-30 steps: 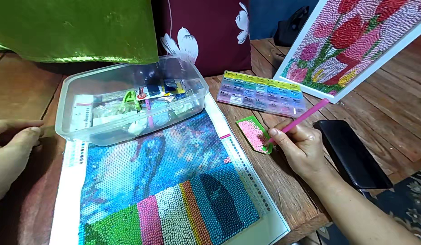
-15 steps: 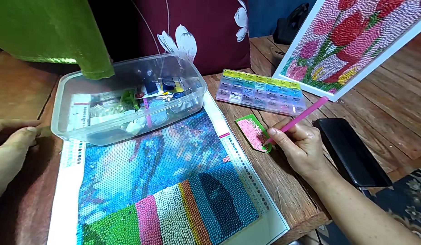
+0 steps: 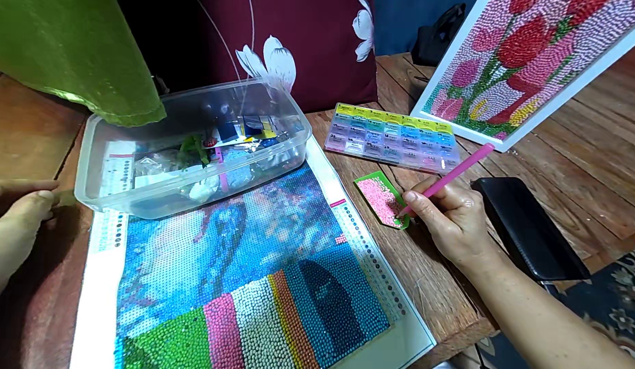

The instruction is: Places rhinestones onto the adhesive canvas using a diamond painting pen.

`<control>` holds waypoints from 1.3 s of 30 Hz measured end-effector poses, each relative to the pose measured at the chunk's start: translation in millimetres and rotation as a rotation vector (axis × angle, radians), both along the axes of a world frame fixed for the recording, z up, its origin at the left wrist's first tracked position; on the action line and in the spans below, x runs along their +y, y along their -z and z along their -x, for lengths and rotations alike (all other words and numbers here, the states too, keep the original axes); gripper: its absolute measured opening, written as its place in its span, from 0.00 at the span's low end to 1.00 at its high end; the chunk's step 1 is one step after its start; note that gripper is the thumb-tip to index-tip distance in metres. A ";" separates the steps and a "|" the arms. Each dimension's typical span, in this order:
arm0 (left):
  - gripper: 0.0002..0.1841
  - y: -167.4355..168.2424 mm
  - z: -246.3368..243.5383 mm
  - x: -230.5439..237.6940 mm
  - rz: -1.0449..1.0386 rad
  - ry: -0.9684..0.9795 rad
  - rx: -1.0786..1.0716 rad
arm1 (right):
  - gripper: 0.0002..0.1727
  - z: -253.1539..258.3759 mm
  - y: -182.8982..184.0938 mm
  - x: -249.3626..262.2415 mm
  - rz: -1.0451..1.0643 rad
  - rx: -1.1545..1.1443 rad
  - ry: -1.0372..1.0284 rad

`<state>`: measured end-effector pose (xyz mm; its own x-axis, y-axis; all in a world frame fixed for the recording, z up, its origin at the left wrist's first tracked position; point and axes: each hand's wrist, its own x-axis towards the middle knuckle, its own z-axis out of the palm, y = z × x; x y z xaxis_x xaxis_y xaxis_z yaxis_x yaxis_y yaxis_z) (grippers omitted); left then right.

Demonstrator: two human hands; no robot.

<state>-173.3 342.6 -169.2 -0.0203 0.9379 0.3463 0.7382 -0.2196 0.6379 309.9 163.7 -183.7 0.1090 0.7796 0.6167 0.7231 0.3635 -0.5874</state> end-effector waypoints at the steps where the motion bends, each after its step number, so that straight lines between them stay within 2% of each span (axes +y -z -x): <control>1: 0.17 -0.6 -0.7 -0.6 0.003 -0.005 0.000 | 0.13 -0.3 0.1 0.0 0.001 0.000 -0.002; 39: 0.16 -1.0 -3.3 -0.6 0.017 -0.043 -0.019 | 0.12 0.5 -0.2 -0.4 -0.009 -0.004 0.009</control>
<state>-170.0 342.0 -168.2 -0.0669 0.9418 0.3295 0.7346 -0.1770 0.6550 309.4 163.3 -183.6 0.1132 0.7730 0.6242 0.7284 0.3627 -0.5812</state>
